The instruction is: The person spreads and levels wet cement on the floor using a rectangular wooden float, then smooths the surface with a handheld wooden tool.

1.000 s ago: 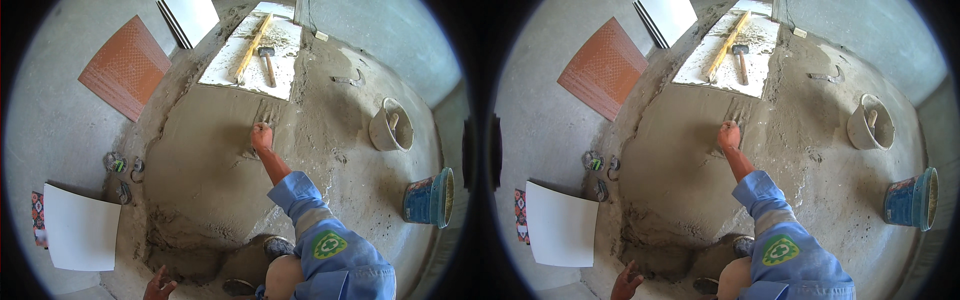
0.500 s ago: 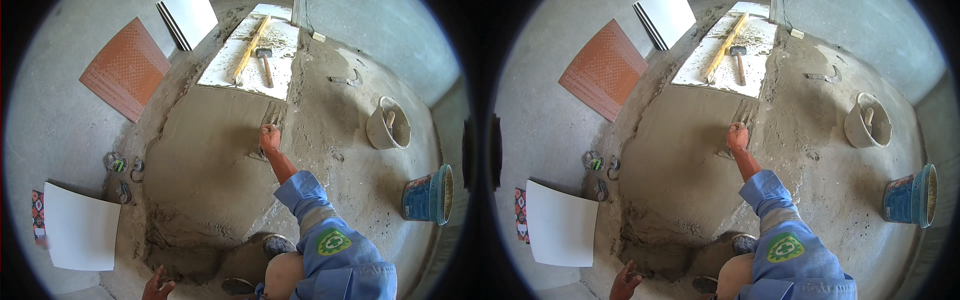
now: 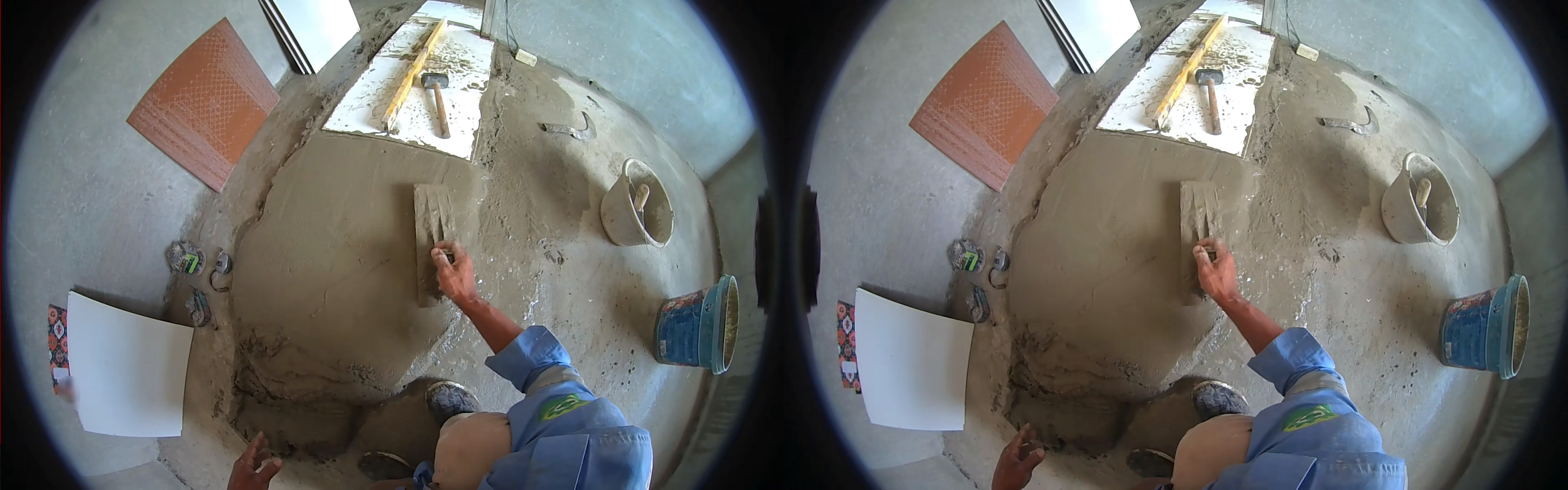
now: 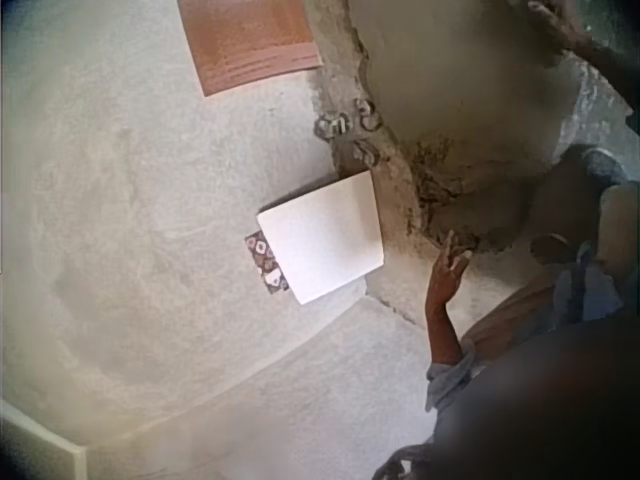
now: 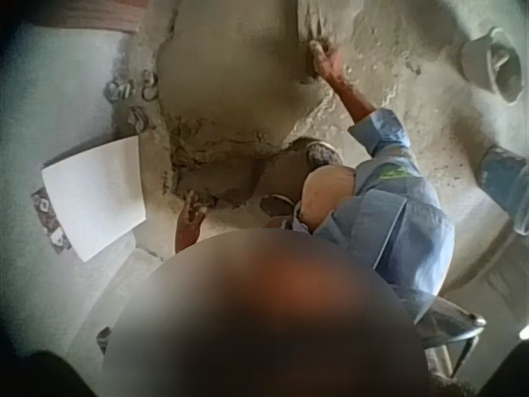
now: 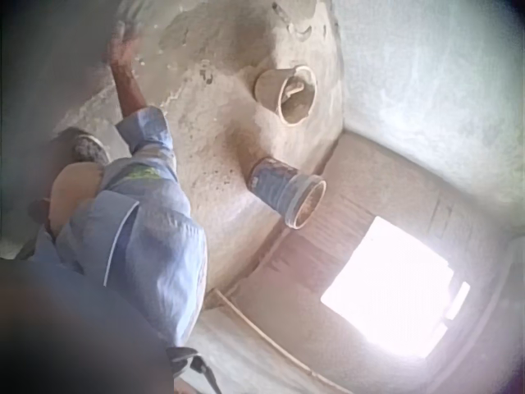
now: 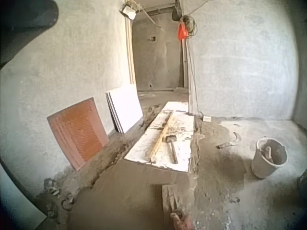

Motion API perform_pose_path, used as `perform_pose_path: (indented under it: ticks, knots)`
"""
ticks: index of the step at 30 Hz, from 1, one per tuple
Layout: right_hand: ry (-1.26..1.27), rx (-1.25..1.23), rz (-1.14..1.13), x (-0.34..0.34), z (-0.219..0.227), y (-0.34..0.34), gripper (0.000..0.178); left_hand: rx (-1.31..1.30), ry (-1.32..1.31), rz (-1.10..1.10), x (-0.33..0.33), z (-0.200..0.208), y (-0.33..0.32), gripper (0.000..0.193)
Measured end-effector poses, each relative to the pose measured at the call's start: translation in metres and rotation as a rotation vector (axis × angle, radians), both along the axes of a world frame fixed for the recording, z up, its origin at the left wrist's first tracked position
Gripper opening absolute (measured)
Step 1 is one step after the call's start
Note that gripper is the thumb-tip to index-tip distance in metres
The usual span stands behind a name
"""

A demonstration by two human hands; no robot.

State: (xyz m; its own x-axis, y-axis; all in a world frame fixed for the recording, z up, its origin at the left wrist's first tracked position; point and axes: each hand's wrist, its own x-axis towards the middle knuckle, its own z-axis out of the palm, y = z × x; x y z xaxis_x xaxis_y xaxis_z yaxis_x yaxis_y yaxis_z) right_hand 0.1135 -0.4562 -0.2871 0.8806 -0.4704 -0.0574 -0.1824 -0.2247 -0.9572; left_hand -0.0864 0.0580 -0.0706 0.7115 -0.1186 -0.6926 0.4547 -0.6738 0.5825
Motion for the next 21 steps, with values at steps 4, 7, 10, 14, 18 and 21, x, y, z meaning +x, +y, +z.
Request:
perform_pose_path:
  ticks: [4, 7, 10, 14, 18, 21]
  knots:
    - [-0.029, -0.390, -0.002, 0.025, -0.010, -0.058, 0.046, 0.068, 0.029, 0.143, 0.017, -0.001, -0.023, 0.081]
    - [0.168, -0.529, 0.060, 0.057, -0.003, -0.104, 0.054, 0.117, 0.019, 0.093, 0.022, 0.000, -0.024, 0.080]
    - [0.293, -0.513, 0.108, 0.097, 0.025, -0.108, 0.055, 0.101, 0.013, 0.155, 0.014, -0.002, -0.023, 0.082]
    - [0.349, -0.470, 0.255, 0.152, 0.026, -0.109, 0.055, 0.160, 0.061, 0.111, 0.022, 0.004, -0.032, 0.081]
    - [0.345, -0.509, 0.327, 0.189, 0.006, -0.080, 0.051, 0.157, 0.050, 0.113, 0.029, 0.001, -0.035, 0.082]
    - [0.323, -0.514, 0.404, 0.196, -0.011, -0.037, 0.050, 0.134, 0.026, 0.105, 0.029, 0.001, -0.035, 0.083]
